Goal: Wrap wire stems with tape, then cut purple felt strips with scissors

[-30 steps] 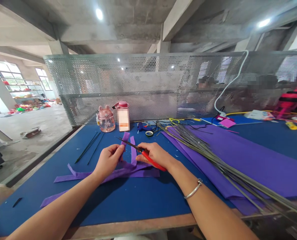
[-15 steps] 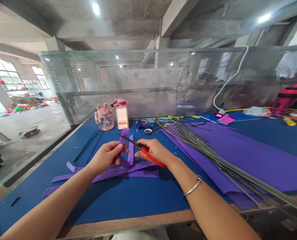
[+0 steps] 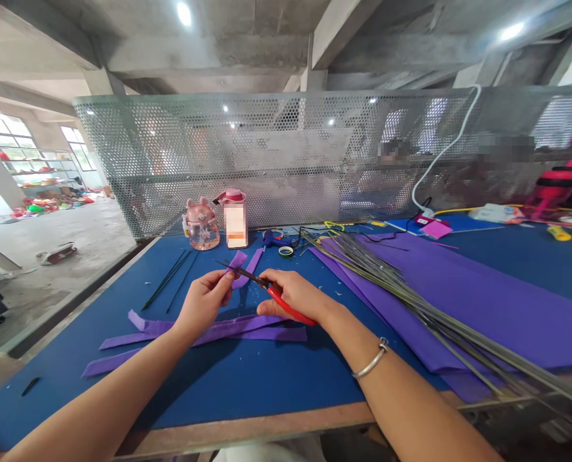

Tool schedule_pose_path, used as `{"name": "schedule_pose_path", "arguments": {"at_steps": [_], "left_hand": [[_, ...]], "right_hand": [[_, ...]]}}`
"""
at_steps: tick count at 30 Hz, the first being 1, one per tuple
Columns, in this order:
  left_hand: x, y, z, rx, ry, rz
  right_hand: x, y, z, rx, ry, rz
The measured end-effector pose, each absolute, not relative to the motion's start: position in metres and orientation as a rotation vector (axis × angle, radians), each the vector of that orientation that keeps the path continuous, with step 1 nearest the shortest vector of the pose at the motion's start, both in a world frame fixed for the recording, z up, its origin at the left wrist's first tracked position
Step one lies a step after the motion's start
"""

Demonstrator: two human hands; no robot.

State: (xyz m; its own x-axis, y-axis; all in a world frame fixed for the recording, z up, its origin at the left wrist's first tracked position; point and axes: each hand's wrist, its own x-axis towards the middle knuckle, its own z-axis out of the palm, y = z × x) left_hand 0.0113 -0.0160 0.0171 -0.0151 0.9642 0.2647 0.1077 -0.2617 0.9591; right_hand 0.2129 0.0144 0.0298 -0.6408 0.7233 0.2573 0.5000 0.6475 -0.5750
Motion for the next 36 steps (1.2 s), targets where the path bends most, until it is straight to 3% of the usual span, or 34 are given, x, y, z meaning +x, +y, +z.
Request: {"name": "schedule_pose_path", "arguments": {"at_steps": [6,22,36], "left_hand": [[0.014,-0.017,0.013,1.514,1.150,1.441],[0.014,-0.021,0.014,1.562,1.123,1.424],[0.014,-0.022,0.015,1.550,1.130,1.445]], "right_hand": [[0.210,0.014,0.028,-0.858,-2.441,0.489],[0.208,0.013,0.023,-0.772,-2.327,0.885],[0.208,0.017,0.019,-0.795,-2.324,0.668]]}}
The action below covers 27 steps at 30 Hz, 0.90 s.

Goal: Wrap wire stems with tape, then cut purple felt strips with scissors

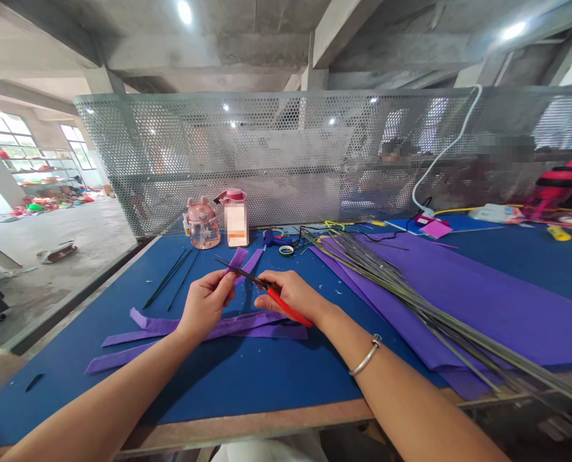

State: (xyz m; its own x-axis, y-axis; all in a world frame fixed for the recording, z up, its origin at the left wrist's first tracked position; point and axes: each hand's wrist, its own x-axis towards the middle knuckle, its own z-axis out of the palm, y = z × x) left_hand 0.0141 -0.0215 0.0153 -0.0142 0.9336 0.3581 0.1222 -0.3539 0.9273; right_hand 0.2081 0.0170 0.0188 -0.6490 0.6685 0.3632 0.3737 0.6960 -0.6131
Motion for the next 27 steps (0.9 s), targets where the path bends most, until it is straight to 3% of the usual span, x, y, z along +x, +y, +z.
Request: {"name": "schedule_pose_path", "arguments": {"at_steps": [16,27], "left_hand": [[0.0136,-0.0203,0.0136,1.537,1.131,1.443],[0.0141,-0.0189,0.0132,1.524,1.119,1.487]], "right_hand": [[0.2071,0.0154,0.0207,-0.847,-2.327,0.688],[0.2036,0.0113,0.0272,-0.813,-2.418,0.456]]}}
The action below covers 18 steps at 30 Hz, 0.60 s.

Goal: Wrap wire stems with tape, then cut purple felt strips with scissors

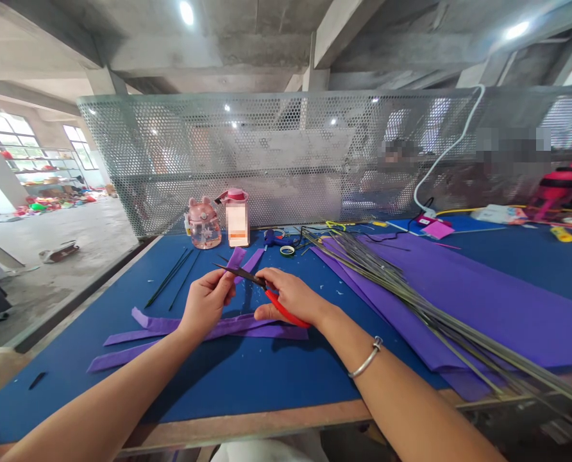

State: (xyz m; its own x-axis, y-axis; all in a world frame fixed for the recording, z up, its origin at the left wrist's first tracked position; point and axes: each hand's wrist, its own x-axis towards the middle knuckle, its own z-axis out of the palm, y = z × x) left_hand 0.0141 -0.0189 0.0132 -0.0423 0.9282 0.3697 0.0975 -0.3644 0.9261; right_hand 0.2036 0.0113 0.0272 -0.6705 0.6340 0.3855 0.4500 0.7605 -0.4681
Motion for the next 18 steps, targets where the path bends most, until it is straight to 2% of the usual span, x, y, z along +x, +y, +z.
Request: {"name": "schedule_pose_path", "arguments": {"at_steps": [18], "left_hand": [[0.0146,-0.0205,0.0126,1.560,1.109,1.455]], "right_hand": [[0.2056,0.0137,0.0229,-0.832,-2.329,0.660]]}}
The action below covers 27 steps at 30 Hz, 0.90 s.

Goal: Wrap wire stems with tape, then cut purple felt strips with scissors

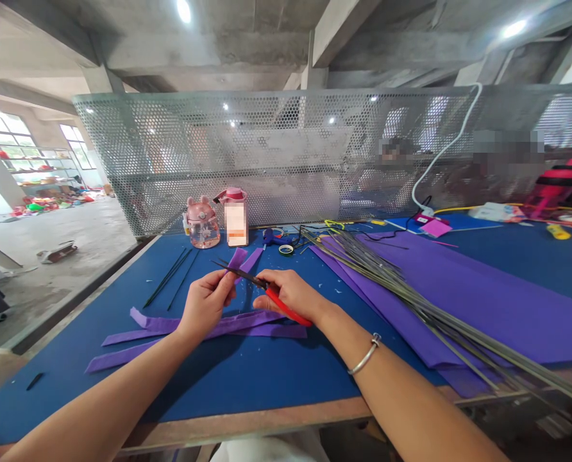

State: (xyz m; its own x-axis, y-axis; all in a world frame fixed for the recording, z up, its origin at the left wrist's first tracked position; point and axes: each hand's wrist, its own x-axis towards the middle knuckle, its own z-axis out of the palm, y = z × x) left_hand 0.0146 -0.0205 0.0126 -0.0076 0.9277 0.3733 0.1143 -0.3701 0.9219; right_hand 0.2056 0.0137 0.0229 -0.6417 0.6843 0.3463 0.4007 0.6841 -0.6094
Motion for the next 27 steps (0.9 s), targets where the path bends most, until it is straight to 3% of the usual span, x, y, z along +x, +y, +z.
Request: {"name": "schedule_pose_path", "arguments": {"at_steps": [27], "left_hand": [[0.0141,-0.0195,0.0121,1.499,1.063,1.450]], "right_hand": [[0.2055,0.0132,0.0255,-0.718,-2.419,0.561]]}}
